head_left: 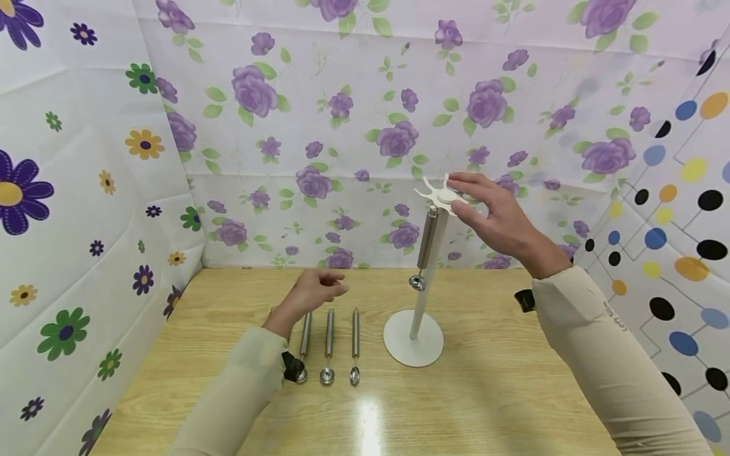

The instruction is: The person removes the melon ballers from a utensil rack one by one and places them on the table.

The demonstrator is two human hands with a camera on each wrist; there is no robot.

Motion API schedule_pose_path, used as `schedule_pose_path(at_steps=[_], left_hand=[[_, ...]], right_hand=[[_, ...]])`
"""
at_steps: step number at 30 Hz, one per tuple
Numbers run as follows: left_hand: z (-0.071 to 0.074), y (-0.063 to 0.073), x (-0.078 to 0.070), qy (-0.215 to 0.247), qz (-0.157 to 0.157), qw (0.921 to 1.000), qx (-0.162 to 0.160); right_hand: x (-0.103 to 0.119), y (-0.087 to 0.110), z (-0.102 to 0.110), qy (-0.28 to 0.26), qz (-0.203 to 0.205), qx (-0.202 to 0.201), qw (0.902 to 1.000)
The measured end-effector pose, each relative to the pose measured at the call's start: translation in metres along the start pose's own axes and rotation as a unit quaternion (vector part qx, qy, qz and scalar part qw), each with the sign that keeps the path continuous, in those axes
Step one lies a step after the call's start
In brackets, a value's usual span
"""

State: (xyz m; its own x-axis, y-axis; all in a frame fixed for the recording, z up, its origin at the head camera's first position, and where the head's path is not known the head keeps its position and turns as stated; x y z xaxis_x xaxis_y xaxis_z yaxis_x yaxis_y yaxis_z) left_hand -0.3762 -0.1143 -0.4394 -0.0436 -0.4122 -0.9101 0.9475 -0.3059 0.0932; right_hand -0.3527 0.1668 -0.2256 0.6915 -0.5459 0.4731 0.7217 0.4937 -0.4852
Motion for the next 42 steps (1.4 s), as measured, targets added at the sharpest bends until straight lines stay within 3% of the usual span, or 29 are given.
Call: schedule_pose_path(at_steps=[14, 26, 32, 36, 42], left_hand=[[-0.018, -0.010, -0.036, -0.017, -0.049, 0.9981, 0.032], [-0.039, -0.015, -0.096, -0.047, -0.120, 0.9893, 0.068], [-0.056, -0.020, -0.121, -0.023, -0.157, 0.9843, 0.076], [-0.066, -0.021, -0.130, -0.016, -0.171, 0.9814, 0.087], [-0.076, -0.021, -0.136, 0.006, -0.163, 0.9817, 0.097]], right_hand=[[-0.002, 0.000, 0.001, 0.007, 0.002, 0.001, 1.0000], [0.000, 0.000, 0.001, 0.008, 0.005, -0.004, 0.9999], [0.001, 0.001, 0.002, 0.006, 0.007, -0.009, 0.9999], [0.001, 0.001, 0.002, 0.003, 0.008, -0.009, 0.9999], [0.000, 0.001, 0.001, -0.004, 0.013, -0.008, 0.9999]])
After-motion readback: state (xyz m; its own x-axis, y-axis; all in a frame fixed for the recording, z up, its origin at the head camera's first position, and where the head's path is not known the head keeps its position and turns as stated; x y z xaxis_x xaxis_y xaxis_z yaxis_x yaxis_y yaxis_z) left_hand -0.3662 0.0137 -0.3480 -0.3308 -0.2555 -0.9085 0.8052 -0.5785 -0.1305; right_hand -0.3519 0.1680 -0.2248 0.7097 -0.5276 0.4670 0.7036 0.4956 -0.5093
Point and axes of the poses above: each hand's wrist, its own y-axis away from the middle knuckle, its own z-axis out of the back of the hand, x = y × z, the point moved 10 cm from there along -y, towards the middle knuckle, and after that the axes turned 3 degrees about x, right-handed, at the moved point
